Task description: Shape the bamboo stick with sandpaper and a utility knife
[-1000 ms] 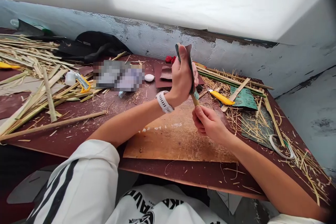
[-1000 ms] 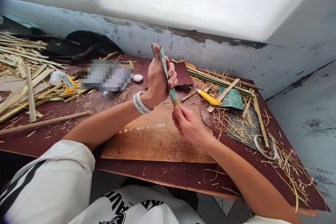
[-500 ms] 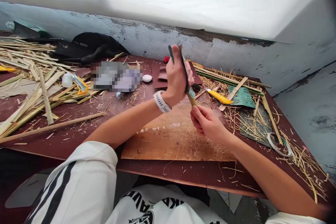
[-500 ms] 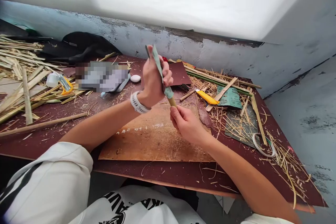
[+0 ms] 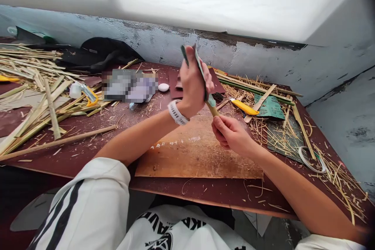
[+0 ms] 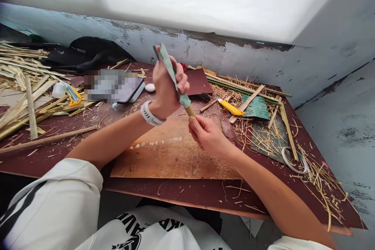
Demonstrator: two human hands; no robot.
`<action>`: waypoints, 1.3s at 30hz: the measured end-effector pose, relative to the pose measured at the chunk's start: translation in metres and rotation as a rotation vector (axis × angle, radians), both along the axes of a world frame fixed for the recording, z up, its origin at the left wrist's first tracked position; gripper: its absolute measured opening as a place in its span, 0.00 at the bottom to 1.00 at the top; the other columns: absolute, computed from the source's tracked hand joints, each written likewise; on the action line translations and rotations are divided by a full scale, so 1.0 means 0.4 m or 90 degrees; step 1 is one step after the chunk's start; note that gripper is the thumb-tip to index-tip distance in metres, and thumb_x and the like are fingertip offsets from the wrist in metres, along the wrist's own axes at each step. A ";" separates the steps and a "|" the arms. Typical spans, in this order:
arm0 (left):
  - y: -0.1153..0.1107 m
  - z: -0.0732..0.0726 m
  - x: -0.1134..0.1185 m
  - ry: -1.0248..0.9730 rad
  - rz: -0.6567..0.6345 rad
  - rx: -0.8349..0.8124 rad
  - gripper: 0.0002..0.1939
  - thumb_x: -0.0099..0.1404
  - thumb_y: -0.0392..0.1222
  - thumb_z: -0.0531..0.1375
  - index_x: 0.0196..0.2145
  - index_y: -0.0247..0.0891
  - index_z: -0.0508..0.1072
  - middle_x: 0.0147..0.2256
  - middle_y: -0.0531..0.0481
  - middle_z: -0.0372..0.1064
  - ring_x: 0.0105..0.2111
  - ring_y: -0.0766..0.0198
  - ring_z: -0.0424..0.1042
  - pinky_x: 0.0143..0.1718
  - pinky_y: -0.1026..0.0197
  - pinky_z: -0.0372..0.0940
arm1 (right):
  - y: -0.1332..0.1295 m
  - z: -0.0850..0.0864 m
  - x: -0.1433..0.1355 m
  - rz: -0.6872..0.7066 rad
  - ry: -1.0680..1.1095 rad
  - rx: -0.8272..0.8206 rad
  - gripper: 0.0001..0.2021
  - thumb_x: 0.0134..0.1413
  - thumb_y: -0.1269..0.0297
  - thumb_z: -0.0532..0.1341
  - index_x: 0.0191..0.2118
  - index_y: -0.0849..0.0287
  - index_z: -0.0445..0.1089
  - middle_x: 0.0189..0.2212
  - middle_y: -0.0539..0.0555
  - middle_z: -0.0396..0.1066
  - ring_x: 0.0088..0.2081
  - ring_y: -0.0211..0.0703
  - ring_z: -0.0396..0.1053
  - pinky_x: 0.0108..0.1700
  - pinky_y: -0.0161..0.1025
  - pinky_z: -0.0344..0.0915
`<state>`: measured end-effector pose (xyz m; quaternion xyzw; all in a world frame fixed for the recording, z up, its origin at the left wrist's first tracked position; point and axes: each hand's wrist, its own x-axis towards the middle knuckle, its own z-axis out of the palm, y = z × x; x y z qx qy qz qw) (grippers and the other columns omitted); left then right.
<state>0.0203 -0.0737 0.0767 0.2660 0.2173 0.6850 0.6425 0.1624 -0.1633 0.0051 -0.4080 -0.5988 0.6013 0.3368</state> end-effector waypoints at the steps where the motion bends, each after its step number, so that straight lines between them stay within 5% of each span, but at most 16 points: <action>1: -0.003 -0.007 0.011 0.007 0.004 0.019 0.26 0.76 0.64 0.55 0.27 0.43 0.60 0.16 0.59 0.51 0.12 0.70 0.49 0.14 0.65 0.45 | 0.001 -0.001 -0.001 -0.009 0.009 -0.005 0.25 0.67 0.39 0.59 0.30 0.56 0.60 0.17 0.40 0.52 0.15 0.28 0.47 0.14 0.27 0.48; 5: 0.028 -0.007 -0.009 0.017 0.050 0.116 0.26 0.75 0.61 0.59 0.26 0.43 0.60 0.16 0.58 0.52 0.12 0.70 0.51 0.13 0.65 0.46 | 0.002 -0.001 0.003 0.017 0.022 -0.023 0.24 0.68 0.40 0.58 0.30 0.55 0.60 0.17 0.40 0.51 0.15 0.28 0.46 0.14 0.27 0.47; 9: 0.054 0.016 -0.051 0.009 0.135 0.121 0.25 0.80 0.56 0.53 0.26 0.43 0.60 0.16 0.59 0.51 0.12 0.70 0.49 0.13 0.65 0.45 | -0.005 -0.003 0.000 0.045 -0.003 -0.009 0.25 0.68 0.39 0.58 0.30 0.56 0.60 0.17 0.40 0.52 0.15 0.28 0.47 0.14 0.27 0.48; 17: 0.006 -0.006 0.016 0.024 0.020 0.092 0.24 0.80 0.57 0.52 0.27 0.42 0.61 0.16 0.58 0.52 0.10 0.70 0.52 0.11 0.64 0.47 | -0.009 0.002 -0.020 -0.063 0.011 0.013 0.26 0.66 0.37 0.60 0.30 0.55 0.60 0.17 0.41 0.52 0.16 0.29 0.47 0.15 0.28 0.46; 20: 0.036 0.010 -0.020 0.000 0.052 0.125 0.24 0.76 0.59 0.58 0.27 0.42 0.61 0.17 0.59 0.52 0.11 0.71 0.52 0.12 0.65 0.46 | -0.010 0.004 -0.017 -0.029 0.005 0.015 0.25 0.68 0.39 0.58 0.30 0.55 0.60 0.17 0.41 0.51 0.16 0.29 0.47 0.15 0.29 0.45; 25: 0.039 0.023 -0.041 0.001 0.125 0.119 0.22 0.78 0.56 0.56 0.29 0.44 0.63 0.17 0.59 0.52 0.12 0.71 0.50 0.14 0.65 0.46 | -0.018 -0.002 -0.021 -0.027 -0.027 0.038 0.26 0.67 0.38 0.59 0.29 0.55 0.60 0.18 0.41 0.52 0.17 0.29 0.46 0.16 0.30 0.47; 32: -0.002 0.018 -0.010 0.009 0.027 0.166 0.25 0.76 0.59 0.58 0.26 0.42 0.61 0.17 0.58 0.51 0.11 0.70 0.50 0.11 0.64 0.47 | -0.025 0.008 -0.028 -0.055 0.009 0.036 0.27 0.65 0.37 0.60 0.28 0.55 0.59 0.18 0.42 0.51 0.17 0.30 0.45 0.16 0.31 0.45; 39: -0.019 0.040 -0.027 -0.029 0.068 0.202 0.25 0.74 0.60 0.61 0.26 0.42 0.61 0.18 0.58 0.50 0.12 0.71 0.49 0.11 0.67 0.48 | -0.029 0.013 -0.018 -0.038 0.015 0.042 0.26 0.66 0.39 0.61 0.27 0.56 0.59 0.18 0.43 0.54 0.17 0.29 0.47 0.16 0.29 0.46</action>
